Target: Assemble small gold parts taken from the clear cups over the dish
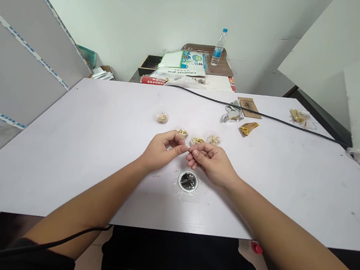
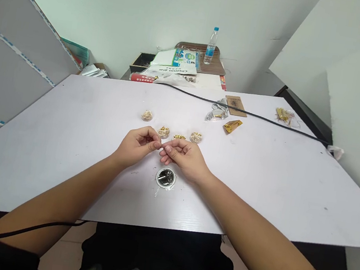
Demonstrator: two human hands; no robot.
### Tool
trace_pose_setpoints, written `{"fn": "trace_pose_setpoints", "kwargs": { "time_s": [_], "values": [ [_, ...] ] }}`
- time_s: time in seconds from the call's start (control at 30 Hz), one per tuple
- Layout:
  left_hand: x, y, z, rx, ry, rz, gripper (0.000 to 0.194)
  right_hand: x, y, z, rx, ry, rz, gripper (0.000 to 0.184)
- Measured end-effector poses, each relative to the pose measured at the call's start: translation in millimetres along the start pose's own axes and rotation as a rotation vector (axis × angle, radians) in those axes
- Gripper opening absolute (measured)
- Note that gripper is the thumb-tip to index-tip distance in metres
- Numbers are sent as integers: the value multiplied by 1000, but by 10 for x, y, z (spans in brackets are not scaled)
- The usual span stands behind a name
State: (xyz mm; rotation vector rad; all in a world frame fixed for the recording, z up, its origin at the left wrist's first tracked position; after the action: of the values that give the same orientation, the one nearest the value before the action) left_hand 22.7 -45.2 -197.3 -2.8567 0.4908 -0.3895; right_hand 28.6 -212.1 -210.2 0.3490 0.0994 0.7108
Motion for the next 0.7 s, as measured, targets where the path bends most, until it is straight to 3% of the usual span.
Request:
{"fn": "trace_pose_setpoints", "kwargs": {
  "time_s": [0.4,0.7],
  "values": [
    [0,44,26,-116,-20,77,28,-14,-3,52,-143,-88,-89,33],
    [9,43,23,-76,-44,65,22,-12,31,68,-219,-14,-66,37]
  ]
}}
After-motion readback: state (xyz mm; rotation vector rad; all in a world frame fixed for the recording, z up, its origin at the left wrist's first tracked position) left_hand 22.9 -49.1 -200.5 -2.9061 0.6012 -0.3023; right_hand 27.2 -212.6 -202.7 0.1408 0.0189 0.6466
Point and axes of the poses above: each hand's wrist, its own x-axis towards the middle knuckle, its own y-axis out of the palm, z = x × y, the point moved 3 cm from there along x, towards the middle knuckle, and after that the axes turned 10 degrees about z, right-handed, at the moved point
